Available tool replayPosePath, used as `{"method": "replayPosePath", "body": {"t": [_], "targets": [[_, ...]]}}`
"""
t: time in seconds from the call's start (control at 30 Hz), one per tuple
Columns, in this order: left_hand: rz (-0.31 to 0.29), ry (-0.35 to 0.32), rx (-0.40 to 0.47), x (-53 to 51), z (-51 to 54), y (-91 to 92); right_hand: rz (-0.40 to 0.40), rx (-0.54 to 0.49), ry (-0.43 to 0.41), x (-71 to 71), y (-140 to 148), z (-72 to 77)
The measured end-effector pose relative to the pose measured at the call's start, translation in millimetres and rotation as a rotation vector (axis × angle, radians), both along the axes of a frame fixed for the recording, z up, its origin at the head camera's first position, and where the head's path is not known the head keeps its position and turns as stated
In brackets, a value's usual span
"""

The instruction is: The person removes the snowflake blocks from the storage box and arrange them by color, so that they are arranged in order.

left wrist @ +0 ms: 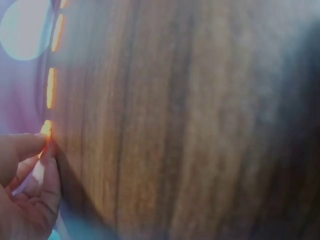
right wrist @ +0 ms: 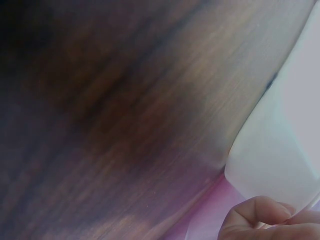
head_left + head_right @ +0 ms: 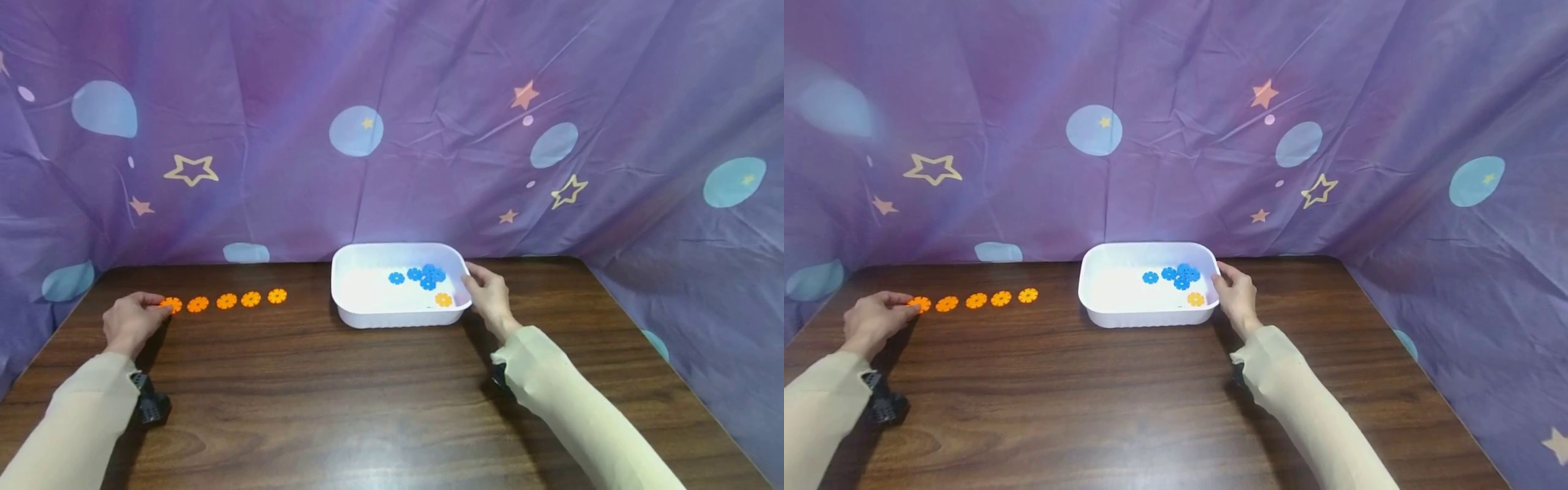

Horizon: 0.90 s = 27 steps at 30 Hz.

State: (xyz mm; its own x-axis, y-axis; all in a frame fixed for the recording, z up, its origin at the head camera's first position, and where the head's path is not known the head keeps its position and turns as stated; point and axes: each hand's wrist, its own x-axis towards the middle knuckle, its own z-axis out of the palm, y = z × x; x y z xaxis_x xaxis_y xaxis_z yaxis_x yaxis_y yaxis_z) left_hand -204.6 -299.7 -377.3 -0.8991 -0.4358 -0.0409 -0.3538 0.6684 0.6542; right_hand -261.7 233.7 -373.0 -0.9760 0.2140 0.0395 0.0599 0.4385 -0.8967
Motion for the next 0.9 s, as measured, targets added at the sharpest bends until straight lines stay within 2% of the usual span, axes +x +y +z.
{"method": "replayPosePath", "body": {"t": [0.5, 0.63, 0.73, 0.9], "targets": [[0.005, -0.022, -0.059, -4.9, 2.6, 2.5, -0.009, -0.017, 0.009, 0.5, 2.9, -1.1], [0.011, -0.028, -0.046, -3.5, 0.8, 0.7, -0.012, -0.018, 0.009, 0.8, 2.1, -0.7], [0.023, -0.006, -0.028, -1.2, -1.3, -0.8, -0.008, -0.009, 0.007, 0.2, 1.3, -1.1], [0.059, 0.075, -0.001, 0.8, -1.2, 1.2, -0.007, 0.002, 0.016, -0.8, 1.4, -1.5]]}}
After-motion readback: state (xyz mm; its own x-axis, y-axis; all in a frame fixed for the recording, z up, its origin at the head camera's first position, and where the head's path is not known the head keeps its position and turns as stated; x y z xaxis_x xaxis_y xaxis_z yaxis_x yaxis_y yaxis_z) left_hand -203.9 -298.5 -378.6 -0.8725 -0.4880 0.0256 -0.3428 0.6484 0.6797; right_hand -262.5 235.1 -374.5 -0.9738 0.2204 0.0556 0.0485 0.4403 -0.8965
